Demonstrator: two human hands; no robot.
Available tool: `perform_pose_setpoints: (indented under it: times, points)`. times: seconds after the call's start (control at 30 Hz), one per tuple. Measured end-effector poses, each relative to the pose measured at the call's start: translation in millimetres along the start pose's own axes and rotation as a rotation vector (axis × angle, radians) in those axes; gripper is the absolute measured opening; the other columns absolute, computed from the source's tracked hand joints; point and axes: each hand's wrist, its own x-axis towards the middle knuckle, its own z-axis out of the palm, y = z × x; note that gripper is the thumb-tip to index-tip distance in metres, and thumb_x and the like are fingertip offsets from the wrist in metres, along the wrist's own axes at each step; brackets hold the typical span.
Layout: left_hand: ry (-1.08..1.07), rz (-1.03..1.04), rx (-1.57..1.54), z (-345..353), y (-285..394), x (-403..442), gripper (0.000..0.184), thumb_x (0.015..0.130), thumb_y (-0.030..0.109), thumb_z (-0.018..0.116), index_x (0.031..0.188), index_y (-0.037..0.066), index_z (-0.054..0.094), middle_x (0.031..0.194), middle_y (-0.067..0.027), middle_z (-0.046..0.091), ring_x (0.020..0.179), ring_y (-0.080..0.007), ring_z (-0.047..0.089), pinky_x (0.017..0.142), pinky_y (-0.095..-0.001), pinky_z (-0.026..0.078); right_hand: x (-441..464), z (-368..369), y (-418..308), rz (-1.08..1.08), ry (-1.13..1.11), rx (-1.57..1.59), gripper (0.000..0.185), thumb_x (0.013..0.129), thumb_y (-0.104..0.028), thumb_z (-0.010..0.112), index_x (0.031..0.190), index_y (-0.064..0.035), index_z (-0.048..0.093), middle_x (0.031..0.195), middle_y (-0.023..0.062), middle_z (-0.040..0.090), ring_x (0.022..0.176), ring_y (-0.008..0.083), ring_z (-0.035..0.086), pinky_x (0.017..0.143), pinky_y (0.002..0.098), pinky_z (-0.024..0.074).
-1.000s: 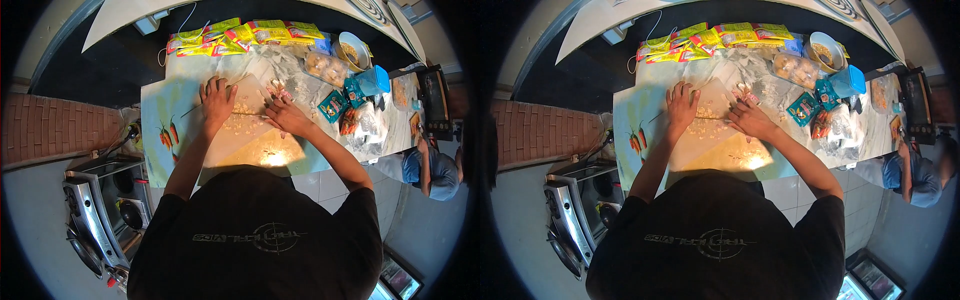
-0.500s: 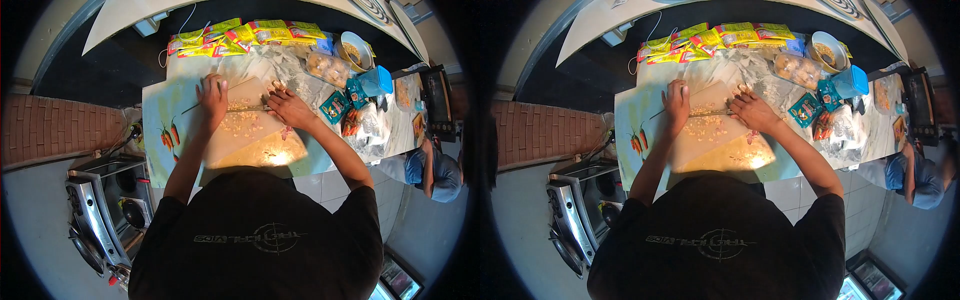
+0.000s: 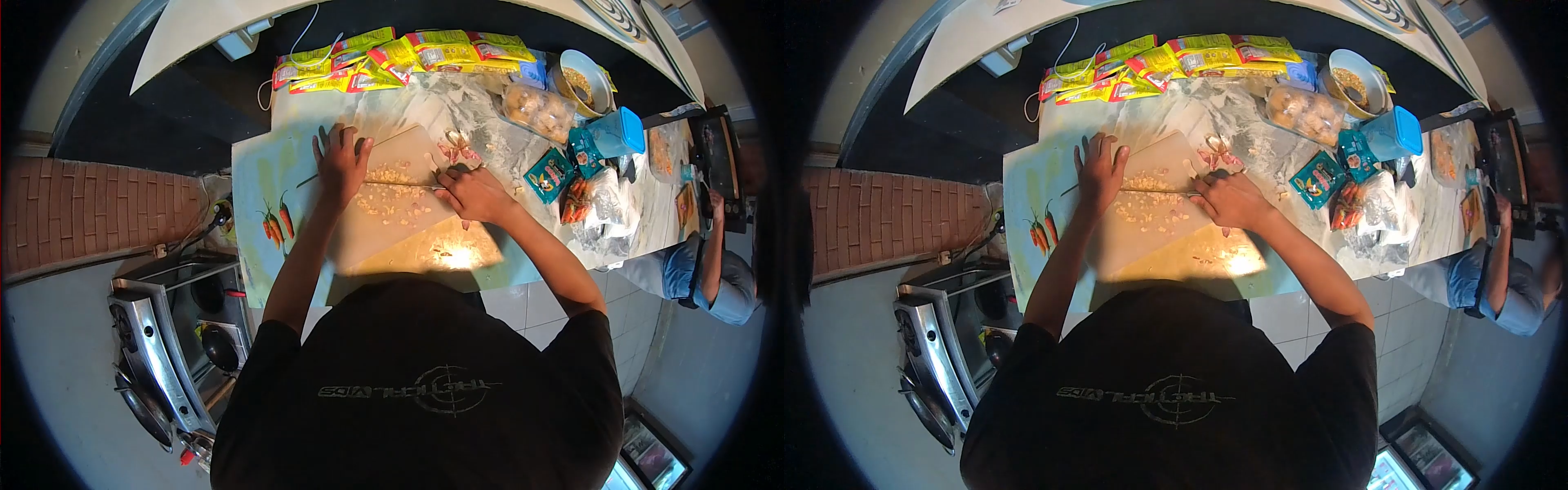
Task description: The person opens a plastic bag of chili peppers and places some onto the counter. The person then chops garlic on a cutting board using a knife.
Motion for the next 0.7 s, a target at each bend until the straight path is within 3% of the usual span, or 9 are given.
perform_pose_setpoints:
  times: [0.13, 0.2, 0.33, 0.4, 0.57, 0.7]
  points:
    - [0.025, 0.023, 0.023, 4.2, 2.6, -1.0, 0.038, 0.094, 0.039, 0.061, 0.114, 0.007, 0.059, 0.127, -0.0138, 0.054, 0.123, -0.0402, 0.05, 0.111, -0.0608, 0.027, -3.0, 12.9, -5.0, -0.004, 0.037, 0.006, 0.036, 0.101, -0.036, 0.045, 0.101, -0.0035, 0.059, 0.095, 0.0162, 0.068, 0.084, 0.0377, 0.067, 0.074, 0.0488, 0.0522]
    - [0.018, -0.016, 0.02, 2.6, 4.2, 1.5, 0.033, 0.098, 0.036, 0.057, 0.119, 0.01, 0.057, 0.132, -0.0122, 0.053, 0.127, -0.034, 0.049, 0.113, -0.0596, 0.025, -3.4, 25.8, -3.2, -0.026, 0.128, -0.056, 0.037, 0.101, -0.038, 0.045, 0.1, -0.0041, 0.059, 0.092, 0.0152, 0.067, 0.084, 0.0351, 0.068, 0.073, 0.0482, 0.0519]
    - [-0.035, -0.027, -0.026, 0.7, 2.9, 3.1, 0.032, 0.099, 0.034, 0.055, 0.12, 0.01, 0.057, 0.132, -0.0113, 0.054, 0.127, -0.0317, 0.05, 0.113, -0.0589, 0.025, 0.2, 24.7, 3.6, -0.056, 0.151, -0.068, 0.037, 0.101, -0.039, 0.046, 0.1, -0.0051, 0.06, 0.09, 0.0136, 0.067, 0.084, 0.0326, 0.067, 0.073, 0.0473, 0.0518]
    - [-0.039, -0.073, -0.101, 1.2, 1.0, 2.1, 0.031, 0.099, 0.032, 0.054, 0.121, 0.01, 0.056, 0.132, -0.0106, 0.054, 0.125, -0.0323, 0.051, 0.112, -0.0585, 0.027, 7.8, 9.3, 9.6, -0.161, 0.259, -0.252, 0.037, 0.1, -0.04, 0.047, 0.1, -0.0057, 0.061, 0.089, 0.0119, 0.067, 0.084, 0.0319, 0.067, 0.077, 0.0445, 0.0521]
    - [-0.002, -0.12, -0.125, -1.1, 5.6, -1.9, 0.029, 0.1, 0.03, 0.053, 0.121, 0.009, 0.055, 0.13, -0.01, 0.055, 0.123, -0.0323, 0.052, 0.111, -0.058, 0.028, 29.8, 8.5, 37.8, -0.266, 0.247, -0.157, 0.036, 0.099, -0.041, 0.048, 0.105, -0.0085, 0.063, 0.09, 0.0121, 0.067, 0.091, 0.0309, 0.068, 0.09, 0.041, 0.0487]
    - [-0.004, -0.101, -0.021, -2.3, 6.6, 3.7, 0.028, 0.1, 0.028, 0.051, 0.121, 0.009, 0.054, 0.127, -0.0101, 0.057, 0.121, -0.0324, 0.053, 0.111, -0.0578, 0.029, 32.9, 17.0, 38.1, -0.22, 0.269, -0.165, 0.035, 0.098, -0.041, 0.05, 0.107, -0.0096, 0.062, 0.094, 0.0104, 0.067, 0.095, 0.0296, 0.066, 0.092, 0.0421, 0.0469]
